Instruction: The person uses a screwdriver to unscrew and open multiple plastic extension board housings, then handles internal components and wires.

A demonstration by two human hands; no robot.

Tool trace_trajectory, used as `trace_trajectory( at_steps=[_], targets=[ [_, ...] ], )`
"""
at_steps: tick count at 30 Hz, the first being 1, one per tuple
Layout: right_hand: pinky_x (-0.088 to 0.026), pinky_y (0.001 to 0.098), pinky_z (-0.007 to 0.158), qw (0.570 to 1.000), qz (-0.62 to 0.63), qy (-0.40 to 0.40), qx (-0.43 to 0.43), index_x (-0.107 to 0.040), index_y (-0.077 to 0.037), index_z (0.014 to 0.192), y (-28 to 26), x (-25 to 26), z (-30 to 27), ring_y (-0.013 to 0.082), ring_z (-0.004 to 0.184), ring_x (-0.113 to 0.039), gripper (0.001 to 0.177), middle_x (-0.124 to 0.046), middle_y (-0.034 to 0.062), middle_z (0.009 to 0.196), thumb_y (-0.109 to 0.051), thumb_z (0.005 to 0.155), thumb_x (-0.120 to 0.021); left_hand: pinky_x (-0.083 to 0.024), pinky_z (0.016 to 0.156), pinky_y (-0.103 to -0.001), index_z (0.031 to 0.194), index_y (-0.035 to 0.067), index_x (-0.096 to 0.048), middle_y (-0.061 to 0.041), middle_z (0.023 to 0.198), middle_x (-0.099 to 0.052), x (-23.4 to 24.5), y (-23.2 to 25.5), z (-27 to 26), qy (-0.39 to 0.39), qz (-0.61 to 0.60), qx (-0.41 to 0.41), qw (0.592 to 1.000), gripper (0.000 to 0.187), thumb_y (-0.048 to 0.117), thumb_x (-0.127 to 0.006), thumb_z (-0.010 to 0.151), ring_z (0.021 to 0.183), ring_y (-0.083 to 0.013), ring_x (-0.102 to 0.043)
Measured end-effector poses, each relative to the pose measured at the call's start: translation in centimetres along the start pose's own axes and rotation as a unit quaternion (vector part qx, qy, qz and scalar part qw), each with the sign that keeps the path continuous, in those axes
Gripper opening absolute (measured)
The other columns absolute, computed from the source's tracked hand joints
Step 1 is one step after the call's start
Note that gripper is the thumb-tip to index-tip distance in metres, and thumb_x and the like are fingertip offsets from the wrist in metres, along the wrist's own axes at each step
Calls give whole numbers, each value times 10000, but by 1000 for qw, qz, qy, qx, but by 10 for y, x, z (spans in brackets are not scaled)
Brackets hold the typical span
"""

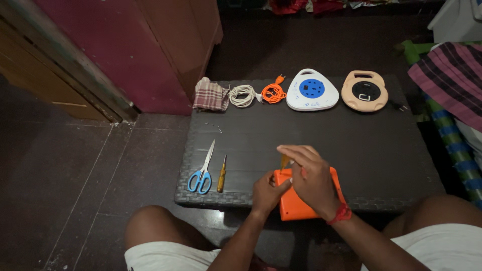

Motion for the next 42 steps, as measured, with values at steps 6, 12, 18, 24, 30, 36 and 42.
trace_trajectory(
  at_steps=[6,12,18,24,30,36,42],
  targets=[
    [-614,309,772,997,7,-8,-75,-781,-111,1128,9,-6,1,194,918,-693,258,-676,88,1017,-66,885,-707,-558,666,-307,991,34,-716,-70,844,-748,2,1,-1,-1,40,22,999,413,391,-820,811,728,-141,-696],
    [-601,322,782,999,6,-1,-51,-768,-108,1177,12,-4,-1,191,944,-703,367,-739,63,1041,62,890,-613,-571,677,-299,1030,37,-709,-64,852,-743,1,3,-2,-9,33,26,999,436,404,-811,817,738,-138,-705],
    [-592,335,889,1000,-10,5,10,-751,-71,1177,-1,0,-1,237,1073,-692,449,-706,117,1203,131,832,-545,-572,686,-294,1050,34,-719,-54,866,-755,2,5,-2,2,20,9,1000,441,386,-813,802,754,-132,-713],
    [-631,271,789,998,15,1,-68,-777,-120,1141,13,-6,-3,178,947,-727,259,-701,90,1091,-46,902,-713,-571,694,-298,1069,30,-716,-59,874,-744,2,3,-4,-9,36,51,998,448,386,-816,816,760,-144,-707],
    [-613,288,827,999,17,-12,-38,-736,-88,1213,10,-4,-1,179,986,-726,340,-749,85,1099,39,935,-586,-592,724,-294,1092,35,-706,-60,904,-756,0,1,-2,-6,6,32,999,451,372,-813,812,791,-140,-727],
    [-603,313,825,1000,24,0,4,-733,-52,1193,-4,-2,-2,217,1035,-688,312,-693,149,1153,24,920,-604,-583,726,-306,1107,47,-707,-54,909,-753,0,0,-1,-15,36,57,998,460,404,-800,832,795,-138,-725],
    [-633,266,749,998,31,2,-46,-777,-110,1148,13,-4,-2,142,911,-726,261,-712,92,1026,-60,903,-704,-569,711,-313,1091,55,-722,-57,893,-753,2,6,-5,-13,29,39,999,441,385,-812,813,782,-145,-709]
  ],
)
Point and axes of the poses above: each hand's wrist, its own z-axis towards the middle knuckle, its own x-axis out of the back of the hand, y = z × x, the point moved 8 cm from there along z, towards the middle knuckle
